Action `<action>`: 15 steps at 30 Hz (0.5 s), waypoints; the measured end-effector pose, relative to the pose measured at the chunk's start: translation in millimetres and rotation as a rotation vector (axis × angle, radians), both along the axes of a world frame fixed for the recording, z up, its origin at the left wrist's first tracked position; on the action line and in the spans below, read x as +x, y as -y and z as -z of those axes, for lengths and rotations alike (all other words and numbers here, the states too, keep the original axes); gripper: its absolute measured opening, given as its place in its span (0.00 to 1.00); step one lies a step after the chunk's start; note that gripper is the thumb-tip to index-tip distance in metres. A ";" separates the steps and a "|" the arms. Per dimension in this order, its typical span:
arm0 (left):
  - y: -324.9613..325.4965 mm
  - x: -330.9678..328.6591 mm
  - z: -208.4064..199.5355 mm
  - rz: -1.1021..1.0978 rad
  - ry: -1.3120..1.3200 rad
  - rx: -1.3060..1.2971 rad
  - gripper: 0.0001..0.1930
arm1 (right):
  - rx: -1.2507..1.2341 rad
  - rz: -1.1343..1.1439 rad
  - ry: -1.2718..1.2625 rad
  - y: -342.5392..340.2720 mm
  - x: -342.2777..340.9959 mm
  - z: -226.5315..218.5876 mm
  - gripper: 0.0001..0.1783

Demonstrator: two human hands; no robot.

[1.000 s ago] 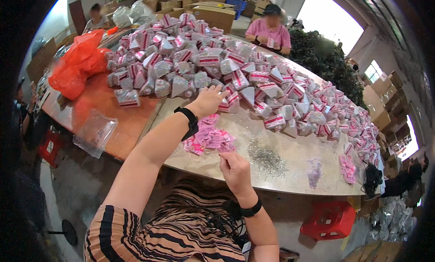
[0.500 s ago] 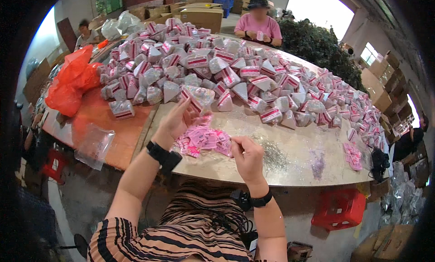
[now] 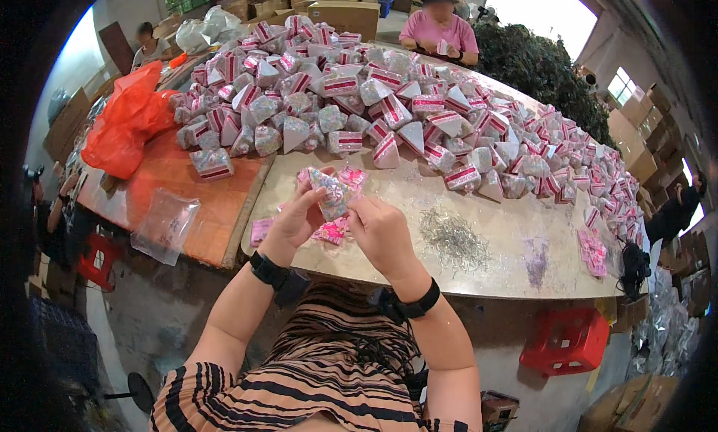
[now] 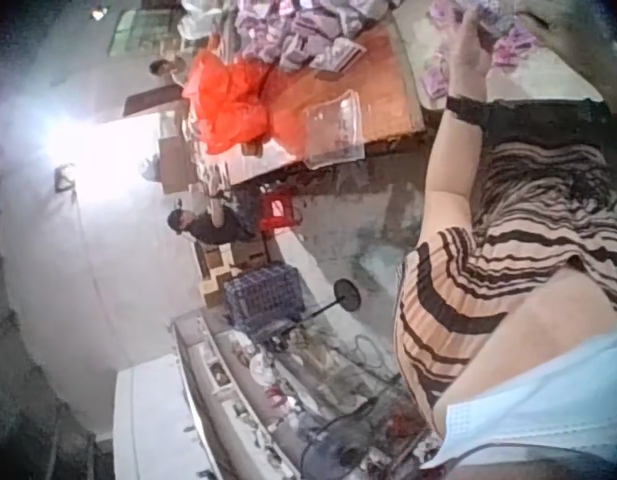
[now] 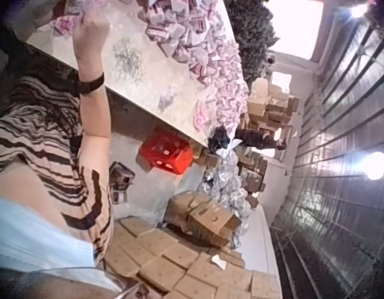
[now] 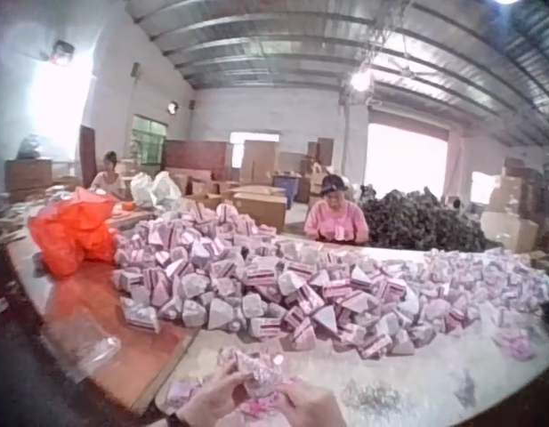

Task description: The person inserts small pink paper slips into clear plastic bags containing colorful beads. The person picks up a bag, opens it, inserts the slip, and places the bag on the table. The task is performed repeatedly in a warehouse setting.

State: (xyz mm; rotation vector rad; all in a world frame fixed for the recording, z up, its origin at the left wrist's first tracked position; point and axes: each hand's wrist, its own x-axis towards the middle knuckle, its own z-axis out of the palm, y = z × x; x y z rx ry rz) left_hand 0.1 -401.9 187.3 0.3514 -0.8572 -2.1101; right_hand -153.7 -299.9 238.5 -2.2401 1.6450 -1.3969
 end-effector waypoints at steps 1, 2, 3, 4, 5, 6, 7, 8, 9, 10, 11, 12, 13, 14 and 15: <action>-1.7 -0.8 -2.1 0.006 -0.001 -0.015 0.24 | -0.015 0.009 -0.017 1.0 -0.4 0.5 0.04; -3.3 -0.6 -4.0 0.009 -0.003 -0.029 0.24 | -0.031 0.014 -0.035 2.3 -0.4 1.1 0.04; -4.2 -0.6 -4.3 0.012 -0.004 -0.044 0.24 | -0.046 0.020 -0.053 2.6 -0.6 1.5 0.04; -3.7 -0.7 -2.1 0.015 0.012 -0.071 0.25 | -0.032 0.024 -0.061 1.7 -0.6 0.9 0.04; -2.5 -0.3 -0.2 0.016 0.027 -0.100 0.26 | -0.019 0.026 -0.070 0.8 -0.2 -1.0 0.04; -2.2 -0.4 0.5 0.017 0.043 -0.128 0.27 | -0.005 0.028 -0.079 0.1 -0.2 -2.0 0.04; -3.0 -0.8 0.2 0.011 0.038 -0.110 0.26 | 0.008 0.025 -0.090 -0.4 -0.8 -2.1 0.05; -4.9 -1.4 -3.8 0.006 0.035 -0.091 0.26 | 0.021 0.022 -0.101 -0.6 -1.7 -2.0 0.05; -6.2 -2.0 -6.2 0.000 0.031 -0.073 0.26 | 0.034 0.018 -0.113 -0.8 -2.7 -1.9 0.06; -6.3 -2.5 -6.6 -0.008 0.044 -0.082 0.26 | 0.033 0.019 -0.124 -1.0 -3.8 -2.1 0.06; -6.7 -2.3 -6.8 -0.017 0.059 -0.092 0.26 | 0.032 0.018 -0.133 -1.4 -4.4 -2.2 0.06; -6.9 -2.0 -7.1 -0.026 0.073 -0.101 0.27 | 0.032 0.017 -0.143 -1.7 -4.8 -2.5 0.06; -6.8 -0.6 -8.5 -0.033 0.117 -0.133 0.27 | 0.041 0.021 -0.155 -2.3 -4.7 -3.7 0.06; -6.2 1.1 -10.2 -0.037 0.160 -0.164 0.28 | 0.052 0.026 -0.167 -3.3 -4.6 -5.3 0.06; -5.5 2.4 -10.9 -0.042 0.203 -0.196 0.29 | 0.062 0.031 -0.179 -4.0 -4.6 -6.1 0.06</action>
